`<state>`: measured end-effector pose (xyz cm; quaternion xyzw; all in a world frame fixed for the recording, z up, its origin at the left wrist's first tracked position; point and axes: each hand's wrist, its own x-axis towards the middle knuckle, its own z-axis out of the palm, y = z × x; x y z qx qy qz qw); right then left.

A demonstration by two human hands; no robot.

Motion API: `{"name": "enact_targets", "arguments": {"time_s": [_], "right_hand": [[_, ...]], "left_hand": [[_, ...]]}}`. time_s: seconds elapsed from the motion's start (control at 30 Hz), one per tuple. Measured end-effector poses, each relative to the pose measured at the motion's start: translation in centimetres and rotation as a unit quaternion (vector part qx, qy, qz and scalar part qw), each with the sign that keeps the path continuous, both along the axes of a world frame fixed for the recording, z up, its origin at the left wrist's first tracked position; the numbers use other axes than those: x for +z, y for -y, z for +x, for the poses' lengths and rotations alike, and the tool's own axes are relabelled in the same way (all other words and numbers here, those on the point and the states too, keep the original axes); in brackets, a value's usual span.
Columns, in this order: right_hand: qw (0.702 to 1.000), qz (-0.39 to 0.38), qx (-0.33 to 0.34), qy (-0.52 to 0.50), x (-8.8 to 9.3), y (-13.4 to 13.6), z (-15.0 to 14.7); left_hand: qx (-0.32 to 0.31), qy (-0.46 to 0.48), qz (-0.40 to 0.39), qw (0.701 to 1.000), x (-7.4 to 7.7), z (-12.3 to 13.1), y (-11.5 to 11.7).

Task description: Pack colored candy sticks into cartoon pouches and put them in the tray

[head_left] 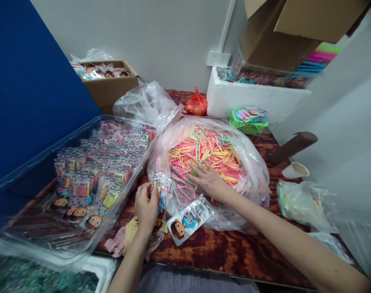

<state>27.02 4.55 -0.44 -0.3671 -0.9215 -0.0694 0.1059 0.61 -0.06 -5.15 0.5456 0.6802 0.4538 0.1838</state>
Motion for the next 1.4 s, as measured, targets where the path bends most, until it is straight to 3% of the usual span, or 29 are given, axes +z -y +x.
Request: {"name": "enact_targets", "arguments": {"time_s": [0.27,0.53,0.83,0.97,1.27,1.4], "right_hand": [[0.997,-0.036,0.062,0.027,0.8,-0.2,1.2],[0.996,-0.008,0.053,0.064,0.8,-1.2,1.1],[0.994,0.069,0.017,0.079,-2.1,-0.8,1.3],[0.992,0.094,0.038,0.074,-2.7,-1.0,1.8],[0.988,0.049,0.115,0.089,-1.4,-3.1,3.2],[0.991,0.069,0.090,0.073,0.0,-3.1,3.3]], "left_hand": [[-0.009,-0.003,-0.013,1.000,-0.5,-0.3,0.3],[-0.014,0.010,-0.020,1.000,-1.3,-0.6,0.0],[-0.035,0.007,-0.026,0.999,0.2,-0.7,-1.0],[-0.036,-0.032,-0.049,0.998,0.3,-0.9,-1.5],[-0.044,-0.033,-0.058,0.997,-0.3,-1.3,-1.0],[-0.052,-0.022,-0.080,0.995,0.1,-1.4,-0.8]]}}
